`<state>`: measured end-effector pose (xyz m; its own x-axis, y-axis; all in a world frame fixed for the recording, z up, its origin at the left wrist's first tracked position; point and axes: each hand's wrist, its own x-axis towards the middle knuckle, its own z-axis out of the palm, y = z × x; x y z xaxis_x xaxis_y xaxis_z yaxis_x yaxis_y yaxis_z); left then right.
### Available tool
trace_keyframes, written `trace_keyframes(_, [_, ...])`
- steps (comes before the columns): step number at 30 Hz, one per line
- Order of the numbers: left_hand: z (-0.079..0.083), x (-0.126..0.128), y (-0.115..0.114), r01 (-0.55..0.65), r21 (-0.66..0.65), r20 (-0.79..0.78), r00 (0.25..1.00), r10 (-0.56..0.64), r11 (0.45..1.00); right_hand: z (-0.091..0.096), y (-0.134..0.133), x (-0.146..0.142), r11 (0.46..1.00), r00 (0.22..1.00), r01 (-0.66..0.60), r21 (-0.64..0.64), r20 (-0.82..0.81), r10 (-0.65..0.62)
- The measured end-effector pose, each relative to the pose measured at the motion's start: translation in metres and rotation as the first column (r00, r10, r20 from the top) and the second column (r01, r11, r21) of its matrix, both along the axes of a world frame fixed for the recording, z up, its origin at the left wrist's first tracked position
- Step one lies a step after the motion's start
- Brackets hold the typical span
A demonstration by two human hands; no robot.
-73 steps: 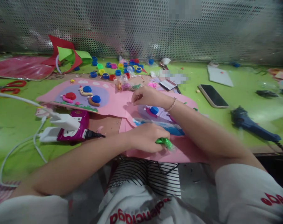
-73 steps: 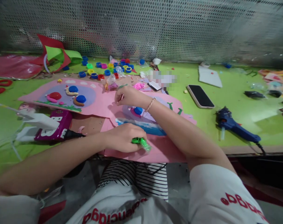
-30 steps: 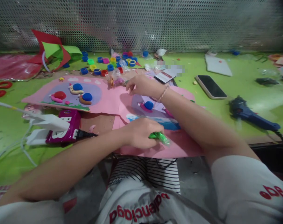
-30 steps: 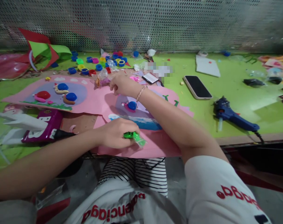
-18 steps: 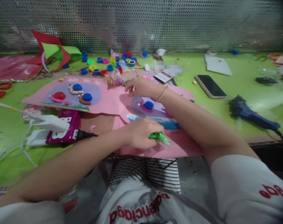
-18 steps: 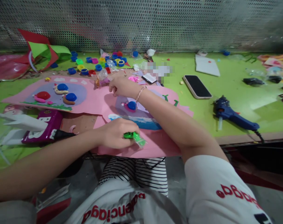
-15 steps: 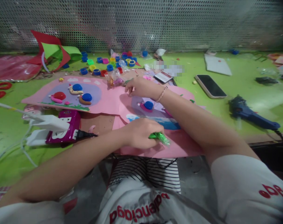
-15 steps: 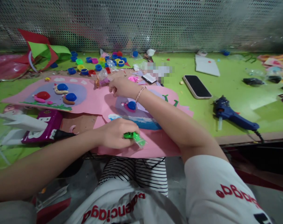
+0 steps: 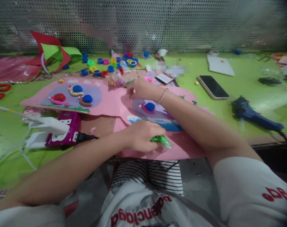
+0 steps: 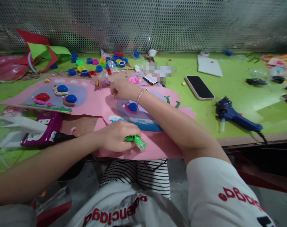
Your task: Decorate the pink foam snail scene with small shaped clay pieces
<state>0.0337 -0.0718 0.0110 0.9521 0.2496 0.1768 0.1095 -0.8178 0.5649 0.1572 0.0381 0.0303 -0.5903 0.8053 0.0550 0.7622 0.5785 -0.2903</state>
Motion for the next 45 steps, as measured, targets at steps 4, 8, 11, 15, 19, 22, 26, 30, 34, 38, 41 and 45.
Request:
trace_keyframes(4, [0.0, 0.0, 0.0, -0.002, 0.008, 0.0, 1.0, 0.002, 1.0, 0.001, -0.001, -0.001, 1.0, 1.0, 0.022, 0.022, 0.011, -0.022])
trace_keyframes(8, [0.0, 0.0, 0.001, 0.001, -0.004, 0.007, 1.0, -0.001, 1.0, 0.007, -0.004, -0.002, 0.997, 0.998, 0.058, 0.043, -0.003, -0.058])
trace_keyframes(11, [0.0, -0.001, 0.001, -0.001, -0.012, 0.019, 1.0, 0.001, 1.0, 0.015, -0.006, 0.003, 0.995, 0.997, 0.077, 0.067, 0.0, -0.077])
trace_keyframes(15, [0.001, -0.001, 0.001, -0.016, -0.017, 0.001, 1.0, 0.016, 1.0, 0.018, -0.009, 0.017, 0.994, 0.999, 0.002, 0.109, 0.053, -0.007])
trace_keyframes(19, [0.001, 0.0, 0.0, -0.026, -0.012, -0.014, 1.0, 0.026, 1.0, 0.004, -0.013, 0.028, 0.967, 0.983, -0.154, 0.204, 0.128, 0.13])
trace_keyframes(22, [0.001, 0.0, -0.001, -0.028, -0.009, -0.01, 1.0, 0.027, 1.0, -0.006, -0.016, 0.031, 0.959, 0.983, -0.17, 0.227, 0.102, 0.15])
trace_keyframes(26, [0.001, 0.0, -0.001, -0.035, -0.004, -0.023, 0.999, 0.035, 0.999, -0.01, -0.017, 0.029, 0.956, 0.987, -0.161, 0.244, 0.055, 0.152])
trace_keyframes(30, [0.001, 0.0, -0.001, -0.031, 0.005, -0.013, 0.999, 0.031, 1.0, -0.008, -0.018, 0.028, 0.949, 0.985, -0.173, 0.263, 0.032, 0.171])
trace_keyframes(34, [0.0, 0.0, -0.001, -0.027, 0.008, -0.006, 1.0, 0.027, 1.0, -0.01, -0.018, 0.028, 0.943, 0.978, -0.208, 0.258, 0.076, 0.195])
trace_keyframes(38, [0.0, -0.001, -0.001, -0.021, -0.004, -0.018, 1.0, 0.02, 1.0, -0.017, -0.014, 0.029, 0.932, 0.976, -0.216, 0.292, 0.101, 0.195])
trace_keyframes(41, [0.0, -0.001, -0.001, -0.018, -0.005, -0.018, 1.0, 0.018, 1.0, -0.021, -0.011, 0.03, 0.925, 0.975, -0.222, 0.308, 0.092, 0.203])
trace_keyframes(45, [0.0, -0.001, 0.0, -0.012, 0.003, -0.011, 1.0, 0.012, 1.0, -0.021, -0.01, 0.028, 0.933, 0.976, -0.213, 0.29, 0.1, 0.191])
